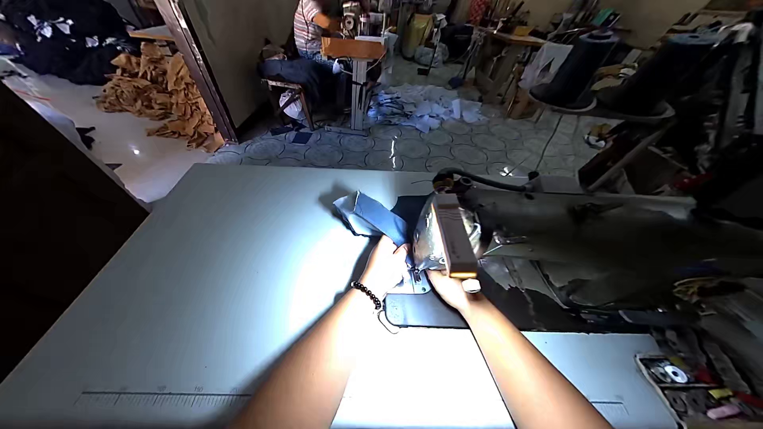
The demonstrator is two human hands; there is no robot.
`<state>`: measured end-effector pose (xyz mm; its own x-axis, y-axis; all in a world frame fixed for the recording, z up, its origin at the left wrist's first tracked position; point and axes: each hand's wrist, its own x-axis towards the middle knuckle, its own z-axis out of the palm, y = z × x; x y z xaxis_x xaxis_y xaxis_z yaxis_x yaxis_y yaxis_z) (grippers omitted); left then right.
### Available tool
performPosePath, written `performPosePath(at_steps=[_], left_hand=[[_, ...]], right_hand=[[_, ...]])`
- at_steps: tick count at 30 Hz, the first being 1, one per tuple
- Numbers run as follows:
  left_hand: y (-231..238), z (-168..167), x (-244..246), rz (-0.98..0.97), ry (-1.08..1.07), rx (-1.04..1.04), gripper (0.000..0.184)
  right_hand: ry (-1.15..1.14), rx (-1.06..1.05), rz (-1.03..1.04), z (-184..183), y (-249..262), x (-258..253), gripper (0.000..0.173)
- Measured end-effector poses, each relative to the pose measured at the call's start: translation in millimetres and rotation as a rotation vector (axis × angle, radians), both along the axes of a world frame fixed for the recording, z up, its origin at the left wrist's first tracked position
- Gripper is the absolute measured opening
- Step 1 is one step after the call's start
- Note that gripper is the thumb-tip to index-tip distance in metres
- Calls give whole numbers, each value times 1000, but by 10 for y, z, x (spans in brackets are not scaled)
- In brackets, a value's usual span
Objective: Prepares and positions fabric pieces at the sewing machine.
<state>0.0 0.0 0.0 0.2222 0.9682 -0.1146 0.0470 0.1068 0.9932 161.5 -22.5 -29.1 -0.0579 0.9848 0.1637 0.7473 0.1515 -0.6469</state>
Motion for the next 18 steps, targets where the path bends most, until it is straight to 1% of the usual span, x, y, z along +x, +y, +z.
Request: performPosePath(at_steps=[1,2,3,4,5,6,7,8,9,10,11,12,13,14,15,16,17,18], left_hand=[[-33,19,17,28,50,-1,25],[-56,54,34,104,101,0,25],[-60,110,26,228,109,-6,30],[-48,166,-38,365,20,-20,38],[-14,160,-177,488,-127,-16,41],[23,119,-398,624,-227,5,41],[23,83,-698,743,-266,30,41],[-34,59,-1061,833,-271,58,43],[-140,48,-1452,920,-266,101,44],[-291,64,-1860,1011,-245,150,46],[-469,96,-2269,1121,-218,193,49],[-666,158,-2657,1221,-170,240,56],[-884,277,-2967,1284,-100,296,64],[-1101,422,-3176,1312,-6,367,69],[-1314,564,-3286,1287,122,446,70],[-1510,669,-3324,1196,275,513,67],[-1698,757,-3284,1029,453,541,62],[-1863,841,-3180,806,629,524,57]], right_hand=[[-13,-4,-6,22,-3,-18,36],[-30,2,-17,23,3,-34,36],[-51,-1,-33,30,5,-49,36],[-72,-18,-45,45,-7,-60,37],[-91,-40,-54,63,-25,-66,38],[-105,-61,-61,87,-55,-65,39],[-94,-47,-72,119,-99,-51,38],[-27,3,-92,148,-152,-15,37],[104,85,-109,139,-190,46,37],[254,120,-109,114,-198,136,40],[332,78,-98,101,-221,251,46],[301,20,-94,119,-303,372,56],[287,-36,-94,150,-428,459,61],[289,-65,-93,172,-587,512,59],[291,-57,-94,161,-757,533,54],[306,-31,-85,136,-943,514,48],[322,5,-57,126,-1138,459,43],[347,65,-4,133,-1314,377,39]])
